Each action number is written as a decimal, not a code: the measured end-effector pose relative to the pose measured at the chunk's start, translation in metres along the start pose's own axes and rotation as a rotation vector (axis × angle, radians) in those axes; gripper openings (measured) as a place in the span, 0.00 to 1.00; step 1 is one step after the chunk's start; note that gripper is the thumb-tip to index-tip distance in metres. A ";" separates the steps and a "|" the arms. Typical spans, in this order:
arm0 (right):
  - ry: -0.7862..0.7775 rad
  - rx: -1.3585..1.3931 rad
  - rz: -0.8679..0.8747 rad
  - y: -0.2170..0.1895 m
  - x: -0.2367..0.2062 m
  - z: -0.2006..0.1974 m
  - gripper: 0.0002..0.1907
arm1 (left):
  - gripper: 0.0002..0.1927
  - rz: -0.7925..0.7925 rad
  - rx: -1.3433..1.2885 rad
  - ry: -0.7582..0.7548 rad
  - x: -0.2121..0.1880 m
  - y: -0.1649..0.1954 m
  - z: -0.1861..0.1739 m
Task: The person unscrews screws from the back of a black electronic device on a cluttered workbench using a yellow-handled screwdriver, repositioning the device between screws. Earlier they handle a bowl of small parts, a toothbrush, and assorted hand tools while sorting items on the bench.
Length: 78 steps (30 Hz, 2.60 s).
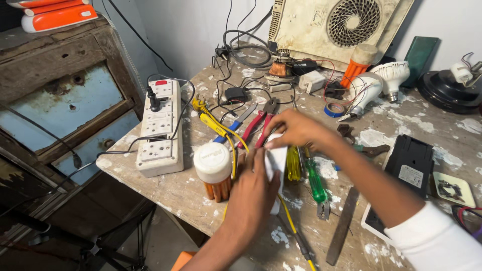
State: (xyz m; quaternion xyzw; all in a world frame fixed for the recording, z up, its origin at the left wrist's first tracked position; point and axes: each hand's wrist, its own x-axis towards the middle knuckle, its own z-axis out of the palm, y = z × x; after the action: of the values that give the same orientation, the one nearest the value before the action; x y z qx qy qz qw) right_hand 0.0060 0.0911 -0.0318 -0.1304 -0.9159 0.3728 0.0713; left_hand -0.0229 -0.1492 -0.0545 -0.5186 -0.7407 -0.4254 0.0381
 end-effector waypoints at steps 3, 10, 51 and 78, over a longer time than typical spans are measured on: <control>0.111 -0.418 0.106 -0.028 -0.004 -0.053 0.15 | 0.35 -0.171 0.048 -0.241 0.001 0.015 -0.008; 0.628 0.257 -0.009 -0.040 0.041 -0.110 0.07 | 0.24 0.129 -0.092 -0.089 -0.008 0.034 -0.033; 0.502 -0.427 -0.216 0.056 0.190 0.012 0.22 | 0.12 0.006 -0.146 -0.341 0.141 -0.124 -0.082; 0.293 -0.667 -0.287 -0.012 0.048 -0.105 0.16 | 0.21 0.279 0.172 -0.201 0.185 -0.112 -0.050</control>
State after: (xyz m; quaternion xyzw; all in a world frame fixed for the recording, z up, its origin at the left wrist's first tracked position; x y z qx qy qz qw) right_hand -0.0185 0.1661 0.0531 -0.0687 -0.9759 0.0183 0.2065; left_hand -0.2169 -0.0583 0.0030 -0.6508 -0.6955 -0.2973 0.0668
